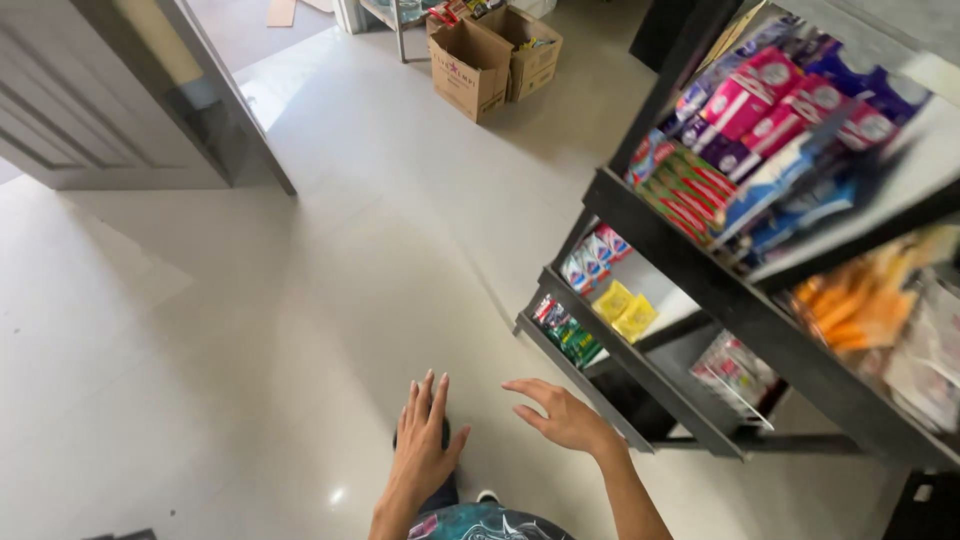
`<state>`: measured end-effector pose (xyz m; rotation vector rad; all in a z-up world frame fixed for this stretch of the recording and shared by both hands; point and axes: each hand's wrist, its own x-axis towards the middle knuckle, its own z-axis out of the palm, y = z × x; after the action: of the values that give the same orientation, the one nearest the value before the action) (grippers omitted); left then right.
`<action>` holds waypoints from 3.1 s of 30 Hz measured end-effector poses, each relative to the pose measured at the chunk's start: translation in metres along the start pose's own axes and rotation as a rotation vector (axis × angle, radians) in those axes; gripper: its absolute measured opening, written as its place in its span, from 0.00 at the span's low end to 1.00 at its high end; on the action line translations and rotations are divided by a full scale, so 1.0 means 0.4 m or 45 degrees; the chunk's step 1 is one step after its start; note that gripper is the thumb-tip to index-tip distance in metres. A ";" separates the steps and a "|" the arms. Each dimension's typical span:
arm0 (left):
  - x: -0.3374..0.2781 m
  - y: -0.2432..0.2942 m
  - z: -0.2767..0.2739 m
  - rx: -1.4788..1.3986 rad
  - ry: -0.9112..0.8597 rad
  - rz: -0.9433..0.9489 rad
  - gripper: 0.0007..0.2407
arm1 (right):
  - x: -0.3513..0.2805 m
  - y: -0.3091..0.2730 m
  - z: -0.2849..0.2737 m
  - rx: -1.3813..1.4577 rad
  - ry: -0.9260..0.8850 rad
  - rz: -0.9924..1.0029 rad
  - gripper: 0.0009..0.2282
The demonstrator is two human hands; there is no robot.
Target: Restocking powdered milk and coffee packets onto grocery store shelves from cardboard boxes.
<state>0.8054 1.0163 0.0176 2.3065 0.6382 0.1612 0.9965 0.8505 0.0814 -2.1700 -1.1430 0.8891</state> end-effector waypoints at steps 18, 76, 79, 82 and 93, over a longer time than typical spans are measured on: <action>1.175 -0.042 -0.248 -0.026 -0.282 0.412 0.36 | 0.899 0.080 -0.445 0.054 0.230 0.181 0.19; 4.208 -0.020 0.367 -0.531 -0.112 -0.605 0.20 | 3.502 1.442 -2.151 -0.013 -0.554 0.174 0.18; 4.292 -0.062 0.502 -0.570 -0.041 -0.777 0.19 | 3.642 1.636 -2.048 0.146 -0.500 0.251 0.19; 4.334 -0.085 0.623 -0.658 -0.047 -0.914 0.17 | 3.726 1.809 -1.890 0.268 -0.443 0.332 0.18; 4.276 -0.195 0.901 -0.868 -0.086 -1.281 0.16 | 4.106 2.172 -1.330 -0.337 -0.377 0.533 0.31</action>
<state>2.3663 1.6784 -0.4141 1.1573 1.3679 -0.1594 2.5348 1.7340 -0.6850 -2.6179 -0.9966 1.3409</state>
